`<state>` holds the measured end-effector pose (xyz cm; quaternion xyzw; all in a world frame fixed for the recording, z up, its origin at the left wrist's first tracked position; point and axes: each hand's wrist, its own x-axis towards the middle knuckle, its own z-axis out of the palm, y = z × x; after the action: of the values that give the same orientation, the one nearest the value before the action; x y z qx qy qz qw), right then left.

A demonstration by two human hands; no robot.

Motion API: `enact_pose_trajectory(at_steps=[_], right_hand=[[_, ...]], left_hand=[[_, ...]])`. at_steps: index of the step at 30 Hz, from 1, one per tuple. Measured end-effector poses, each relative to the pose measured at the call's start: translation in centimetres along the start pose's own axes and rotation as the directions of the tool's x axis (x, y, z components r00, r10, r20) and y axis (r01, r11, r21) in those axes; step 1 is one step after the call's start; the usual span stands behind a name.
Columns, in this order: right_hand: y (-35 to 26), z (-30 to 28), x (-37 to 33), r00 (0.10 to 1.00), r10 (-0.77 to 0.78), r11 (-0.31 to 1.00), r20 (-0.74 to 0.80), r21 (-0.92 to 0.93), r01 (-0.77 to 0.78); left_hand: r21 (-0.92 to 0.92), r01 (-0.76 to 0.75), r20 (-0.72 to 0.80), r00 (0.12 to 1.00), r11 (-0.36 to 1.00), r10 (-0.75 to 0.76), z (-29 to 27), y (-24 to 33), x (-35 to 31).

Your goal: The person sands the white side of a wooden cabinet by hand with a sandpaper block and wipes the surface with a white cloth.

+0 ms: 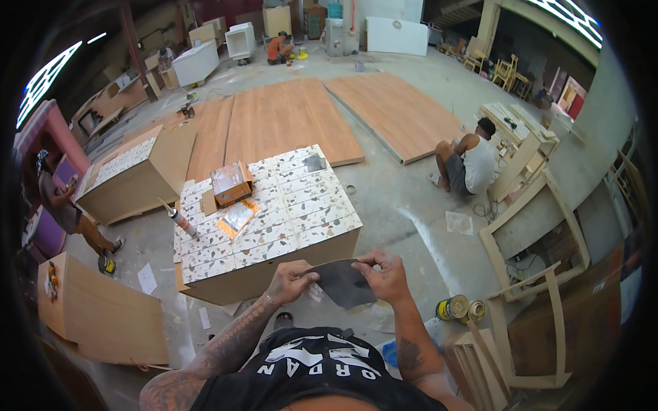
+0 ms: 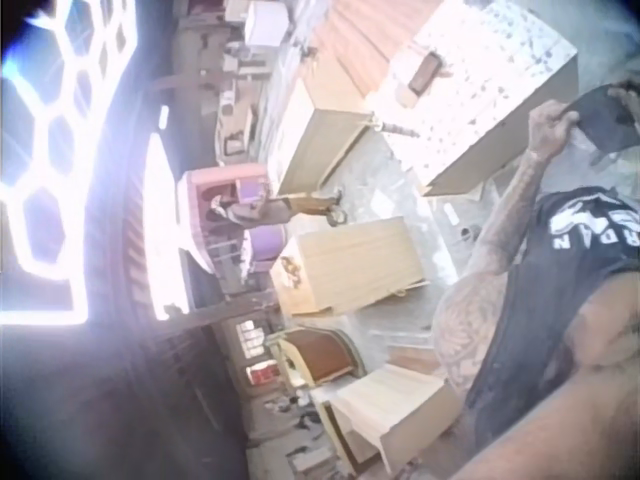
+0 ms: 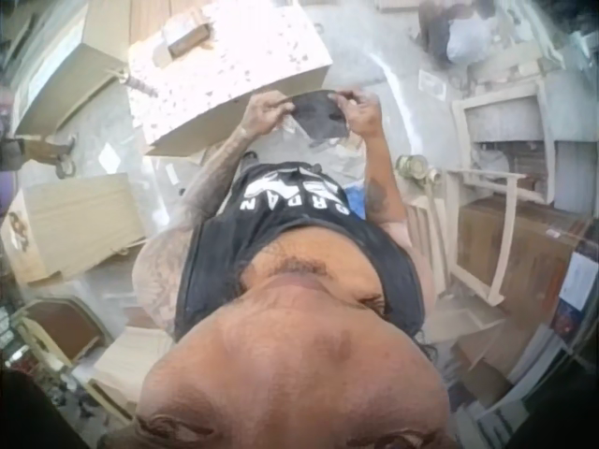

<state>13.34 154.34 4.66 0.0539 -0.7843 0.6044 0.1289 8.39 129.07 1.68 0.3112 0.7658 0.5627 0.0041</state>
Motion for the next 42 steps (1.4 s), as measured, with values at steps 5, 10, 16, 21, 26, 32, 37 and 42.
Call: enact_pose_trajectory(at_steps=[5, 10, 16, 21, 26, 32, 37, 42], right_hand=[[0.1, -0.1, -0.1, 0.999, -0.037, 0.998, 0.029, -0.050, 0.038], [1.0, -0.1, 0.1, 0.999, 0.038, 0.999, -0.014, 0.016, -0.038], [0.0, -0.1, 0.2, 0.996, 0.030, 0.997, -0.086, 0.078, -0.024], [-0.3, 0.6, 0.4, 0.986, -0.152, 0.988, -0.069, -0.032, 0.150], [0.0, 1.2, 0.0, 0.974, -0.206, 0.976, -0.097, 0.045, 0.211], [-0.2, 1.1, 0.0, 0.964, -0.183, 0.979, -0.195, 0.051, 0.196], [0.1, 1.3, -0.2, 0.961, -0.195, 0.973, -0.195, 0.088, 0.215], [0.7, 1.2, -0.5, 0.961, -0.112, 0.978, -0.253, 0.142, 0.151]], left_hand=[[-0.042, -0.036, -0.052, 0.998, 0.998, 0.034, 0.1, -1.0, -0.4], [-0.009, -0.040, -0.066, 0.997, 0.999, 0.039, 0.8, -1.7, -0.6], [-0.015, -0.062, -0.057, 0.996, 0.998, 0.061, 1.6, -1.2, -0.5], [-0.218, 0.236, 0.091, 0.971, 0.947, -0.221, 2.8, -2.2, -0.9], [-0.160, 0.309, 0.048, 0.951, 0.937, -0.306, 3.1, -2.7, -0.5], [-0.196, 0.254, 0.181, 0.959, 0.947, -0.220, 3.3, -3.8, -1.6], [-0.310, 0.145, -0.051, 0.984, 0.940, -0.169, 5.1, -3.1, -1.4], [-0.382, 0.308, 0.154, 0.951, 0.871, -0.268, 4.7, -4.9, -1.8]])
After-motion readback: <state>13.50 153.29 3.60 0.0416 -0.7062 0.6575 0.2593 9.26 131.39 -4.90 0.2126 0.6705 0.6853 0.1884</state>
